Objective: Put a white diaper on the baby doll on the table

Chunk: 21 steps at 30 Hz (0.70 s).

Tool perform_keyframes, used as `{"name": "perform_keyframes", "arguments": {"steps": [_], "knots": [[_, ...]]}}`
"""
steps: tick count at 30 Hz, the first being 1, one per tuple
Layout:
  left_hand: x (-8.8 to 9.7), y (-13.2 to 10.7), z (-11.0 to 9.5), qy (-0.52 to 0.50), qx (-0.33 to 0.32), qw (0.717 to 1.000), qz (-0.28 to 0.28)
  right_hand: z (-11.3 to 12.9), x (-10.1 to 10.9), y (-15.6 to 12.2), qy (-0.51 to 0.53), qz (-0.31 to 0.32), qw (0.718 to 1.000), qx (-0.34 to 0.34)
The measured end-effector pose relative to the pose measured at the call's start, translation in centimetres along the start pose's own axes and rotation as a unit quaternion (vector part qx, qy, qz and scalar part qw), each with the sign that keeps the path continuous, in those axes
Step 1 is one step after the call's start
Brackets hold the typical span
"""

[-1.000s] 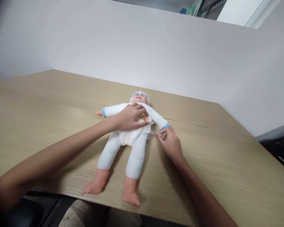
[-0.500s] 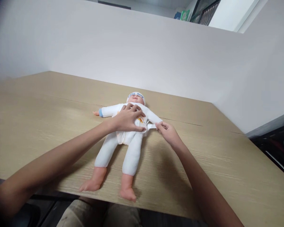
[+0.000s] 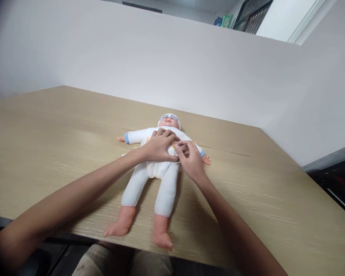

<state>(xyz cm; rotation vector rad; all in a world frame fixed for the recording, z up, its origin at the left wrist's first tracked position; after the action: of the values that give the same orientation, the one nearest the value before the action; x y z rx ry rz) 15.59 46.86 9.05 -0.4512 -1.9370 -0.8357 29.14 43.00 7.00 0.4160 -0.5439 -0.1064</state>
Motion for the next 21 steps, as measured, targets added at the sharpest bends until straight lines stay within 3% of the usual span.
{"name": "perform_keyframes", "arguments": {"steps": [4,7,10,14,17,21], "knots": [[0.5,-0.1,0.7,-0.069,0.010,0.997,0.021,2.0,-0.2,-3.4,-0.092,0.018,0.985,0.148],[1.8,-1.0,1.5,-0.209,-0.014,0.977,0.027,1.8,-0.6,-4.3,-0.128,0.053,0.974,0.181],[4.1,-3.5,3.7,-0.313,-0.021,0.949,-0.033,2.0,-0.3,-4.3,-0.152,0.056,0.966,0.201],[6.0,-8.8,9.1,-0.190,0.080,0.972,-0.116,4.2,0.5,-3.6,-0.178,0.000,0.962,0.209],[5.0,-12.1,12.2,-0.078,0.132,0.985,-0.079,6.6,-0.2,-2.4,-0.173,-0.015,0.960,0.220],[3.0,-13.5,14.0,-0.006,0.143,0.989,-0.023,9.1,-3.8,0.2,-0.192,0.065,0.951,0.234]]}}
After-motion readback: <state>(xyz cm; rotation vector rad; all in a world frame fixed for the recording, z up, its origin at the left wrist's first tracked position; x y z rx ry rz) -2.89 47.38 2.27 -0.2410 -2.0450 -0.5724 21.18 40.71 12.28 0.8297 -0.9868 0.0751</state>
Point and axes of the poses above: each hand's wrist, its own y-axis towards the middle knuckle, its own x-axis out of the back of the hand, z = x × y, the point moved 8 cm from there along y, towards the middle knuckle, and after that the axes turned 1 degree about -y, right-handed, at the moved point
